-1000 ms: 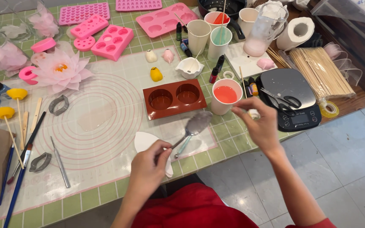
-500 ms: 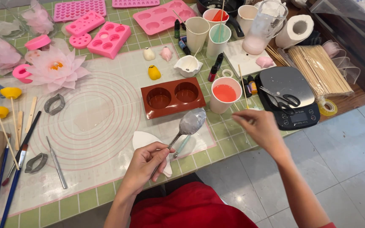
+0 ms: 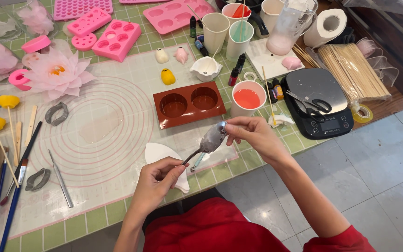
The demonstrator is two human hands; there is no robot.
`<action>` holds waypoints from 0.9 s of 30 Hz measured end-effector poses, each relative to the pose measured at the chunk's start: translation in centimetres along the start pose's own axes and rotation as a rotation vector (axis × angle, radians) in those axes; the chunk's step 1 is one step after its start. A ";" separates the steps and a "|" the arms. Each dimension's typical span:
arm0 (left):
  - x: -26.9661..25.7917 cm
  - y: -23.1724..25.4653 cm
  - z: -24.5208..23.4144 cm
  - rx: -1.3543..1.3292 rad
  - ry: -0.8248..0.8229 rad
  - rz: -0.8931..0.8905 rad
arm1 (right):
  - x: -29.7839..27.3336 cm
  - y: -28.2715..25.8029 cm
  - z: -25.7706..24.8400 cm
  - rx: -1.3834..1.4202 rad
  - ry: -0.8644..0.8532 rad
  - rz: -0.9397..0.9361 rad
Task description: The recorder is seen mixing colored wax and preparing silicone molds for candle making.
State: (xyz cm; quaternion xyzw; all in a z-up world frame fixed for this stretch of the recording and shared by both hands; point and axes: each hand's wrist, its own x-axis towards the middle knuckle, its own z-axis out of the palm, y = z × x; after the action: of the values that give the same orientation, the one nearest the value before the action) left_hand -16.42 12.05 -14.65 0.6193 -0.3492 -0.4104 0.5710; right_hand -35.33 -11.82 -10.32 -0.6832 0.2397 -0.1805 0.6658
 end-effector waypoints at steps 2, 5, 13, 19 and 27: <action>0.0 0.1 0.1 0.021 0.010 0.001 | 0.2 0.3 0.0 0.007 -0.014 0.002; 0.0 0.0 0.2 0.010 0.030 -0.013 | 0.3 0.4 0.0 0.004 -0.014 0.026; 0.2 -1.1 0.8 -0.042 0.040 0.009 | 0.7 1.9 -0.6 0.272 -0.031 0.140; 0.5 -1.2 1.2 -0.015 0.074 0.005 | 1.2 3.3 -1.1 0.368 -0.037 0.134; 0.5 -0.6 2.8 0.050 0.099 -0.011 | 0.5 3.9 -1.6 0.317 0.023 0.116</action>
State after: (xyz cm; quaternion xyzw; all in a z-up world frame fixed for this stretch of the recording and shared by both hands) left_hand -18.76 10.50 -15.38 0.6547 -0.3274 -0.3737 0.5697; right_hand -36.15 -13.40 -14.17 -0.5524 0.2546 -0.1850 0.7718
